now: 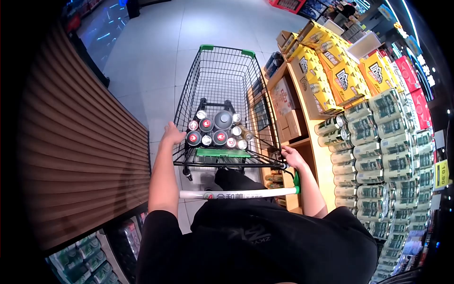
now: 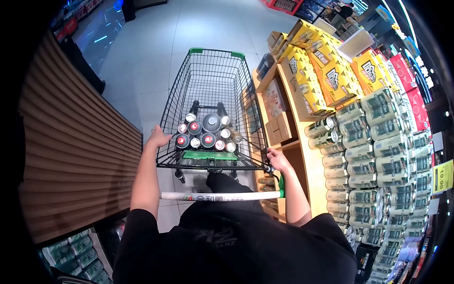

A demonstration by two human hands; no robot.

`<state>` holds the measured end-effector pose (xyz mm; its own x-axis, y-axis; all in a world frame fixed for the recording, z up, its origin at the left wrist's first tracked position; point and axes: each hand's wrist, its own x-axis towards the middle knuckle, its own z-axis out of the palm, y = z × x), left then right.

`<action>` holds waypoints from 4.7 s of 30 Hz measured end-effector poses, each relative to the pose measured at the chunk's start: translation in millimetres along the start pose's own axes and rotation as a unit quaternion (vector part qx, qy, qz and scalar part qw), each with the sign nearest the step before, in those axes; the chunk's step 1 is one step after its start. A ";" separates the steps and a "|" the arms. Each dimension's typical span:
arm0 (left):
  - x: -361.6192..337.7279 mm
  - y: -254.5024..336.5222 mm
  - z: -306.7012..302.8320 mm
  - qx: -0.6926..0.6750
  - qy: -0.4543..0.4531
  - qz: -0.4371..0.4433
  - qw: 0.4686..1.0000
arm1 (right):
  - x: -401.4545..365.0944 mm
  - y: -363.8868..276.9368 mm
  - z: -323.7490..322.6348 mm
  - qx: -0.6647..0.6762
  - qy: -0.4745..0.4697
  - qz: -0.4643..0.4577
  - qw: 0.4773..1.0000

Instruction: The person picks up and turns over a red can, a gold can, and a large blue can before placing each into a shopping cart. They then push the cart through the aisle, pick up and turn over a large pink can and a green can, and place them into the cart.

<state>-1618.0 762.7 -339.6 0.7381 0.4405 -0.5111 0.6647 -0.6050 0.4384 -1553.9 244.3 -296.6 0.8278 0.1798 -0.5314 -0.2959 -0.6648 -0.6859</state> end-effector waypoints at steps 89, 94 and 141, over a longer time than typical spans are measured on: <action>844.1 571.1 -292.4 0.080 -0.056 0.224 0.970 | 1002.0 -350.5 -125.5 -0.486 0.048 -0.032 0.872; 881.5 583.2 -287.9 0.104 -0.073 0.220 0.967 | 953.4 -431.9 -179.4 -0.386 0.007 -0.028 0.922; 769.4 732.7 -297.6 -0.332 -0.710 0.263 0.562 | 815.0 -683.7 -211.1 0.589 0.369 -0.209 0.688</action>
<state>-528.6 855.7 -191.6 0.3299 -0.9428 -0.0491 0.6419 0.1859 0.7439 -576.3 692.3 -155.8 0.8458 -0.5294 -0.0654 0.2210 0.4592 -0.8604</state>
